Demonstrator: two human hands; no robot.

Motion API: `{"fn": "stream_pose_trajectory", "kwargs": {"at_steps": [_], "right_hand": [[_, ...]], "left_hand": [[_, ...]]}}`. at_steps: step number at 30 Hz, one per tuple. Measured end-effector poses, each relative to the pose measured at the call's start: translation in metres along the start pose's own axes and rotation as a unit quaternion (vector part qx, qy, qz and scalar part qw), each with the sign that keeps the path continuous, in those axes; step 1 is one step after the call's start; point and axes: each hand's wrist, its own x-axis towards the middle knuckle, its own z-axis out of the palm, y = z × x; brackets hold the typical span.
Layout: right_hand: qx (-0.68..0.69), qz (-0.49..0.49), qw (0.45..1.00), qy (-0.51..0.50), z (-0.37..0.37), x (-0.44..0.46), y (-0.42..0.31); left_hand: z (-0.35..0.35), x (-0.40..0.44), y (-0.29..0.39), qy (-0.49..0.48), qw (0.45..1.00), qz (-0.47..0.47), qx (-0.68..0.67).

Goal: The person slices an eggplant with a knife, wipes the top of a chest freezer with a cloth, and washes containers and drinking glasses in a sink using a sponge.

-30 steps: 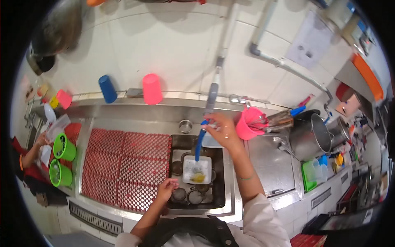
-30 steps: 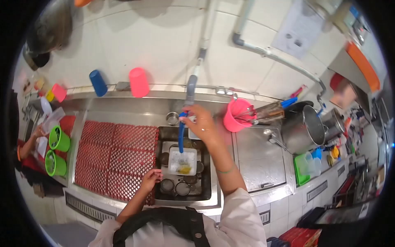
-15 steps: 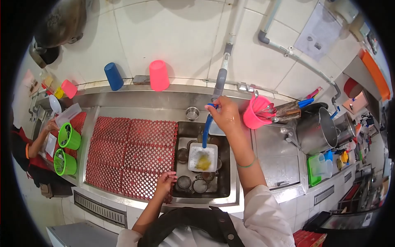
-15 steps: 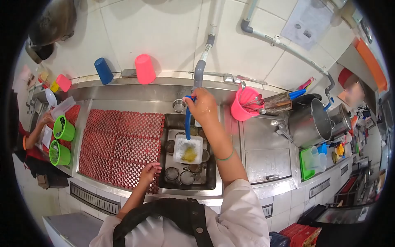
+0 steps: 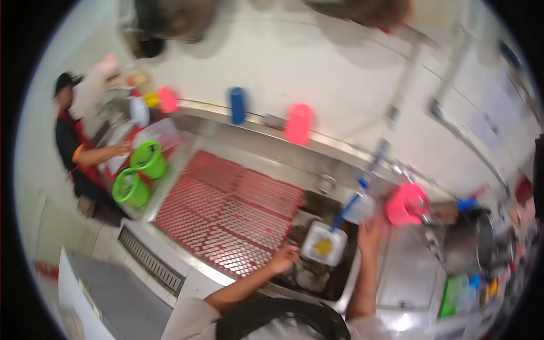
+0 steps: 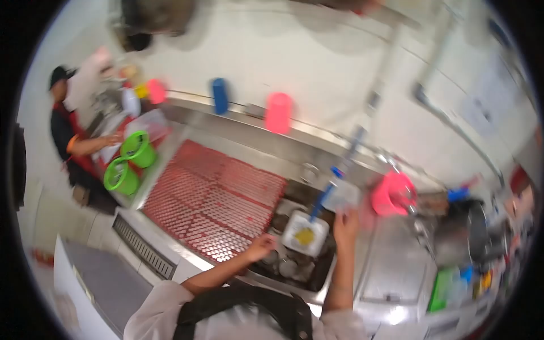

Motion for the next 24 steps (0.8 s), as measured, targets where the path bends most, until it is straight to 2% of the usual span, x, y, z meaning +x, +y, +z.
{"fn": "stream_pose_trajectory", "kwargs": {"at_steps": [1,2,3,5,7,8,9,10,12,13,15,16,19,22,24], "right_hand": [[-0.035,-0.092,0.99,-0.102,-0.001,-0.014,0.008],[-0.271,0.141,0.928,-0.212,0.003,-0.035,0.071],[-0.219,0.192,0.926,-0.239,0.019,-0.057,0.15],[-0.262,0.085,0.928,-0.252,0.037,-0.083,0.2],[-0.242,0.093,0.934,-0.246,0.039,-0.092,0.17],[-0.274,0.11,0.92,-0.258,0.037,-0.092,0.176],[-0.205,0.109,0.943,-0.24,0.033,-0.096,0.175],[-0.256,0.015,0.943,-0.213,0.032,-0.099,0.175],[-0.126,0.212,0.937,-0.248,0.025,-0.113,0.187],[-0.055,0.26,0.935,-0.234,0.013,-0.119,0.173],[0.094,0.344,0.909,-0.214,-0.011,-0.137,0.113],[0.091,0.344,0.908,-0.222,-0.018,-0.145,0.112],[0.137,0.404,0.884,-0.192,-0.045,-0.153,0.081],[0.163,0.392,0.881,-0.207,-0.087,-0.14,0.045],[0.148,0.384,0.889,-0.202,-0.106,-0.119,0.026]], "left_hand": [[0.007,0.011,0.002,-0.001,1.0,0.031,0.003],[0.018,0.022,0.014,0.003,0.998,0.015,0.06],[0.023,0.028,0.025,-0.006,0.994,-0.007,0.113],[0.023,0.041,0.032,0.0,0.985,0.022,0.171],[0.04,0.056,0.032,-0.034,0.974,0.04,0.219],[0.047,0.066,0.01,0.006,0.976,0.025,0.218],[0.042,0.056,0.027,0.01,0.983,0.076,0.165],[0.038,0.044,0.044,0.007,0.985,0.08,0.153],[0.037,0.041,0.031,-0.036,0.976,0.117,0.178],[0.033,0.031,0.047,-0.044,0.972,0.137,0.185],[0.028,0.016,0.082,-0.104,0.955,0.099,0.258],[0.024,0.01,0.095,-0.128,0.944,0.077,0.295],[0.022,-0.005,0.12,-0.17,0.942,0.112,0.266],[0.019,-0.013,0.164,-0.228,0.931,0.104,0.266],[0.017,-0.021,0.191,-0.222,0.952,0.074,0.195]]}}
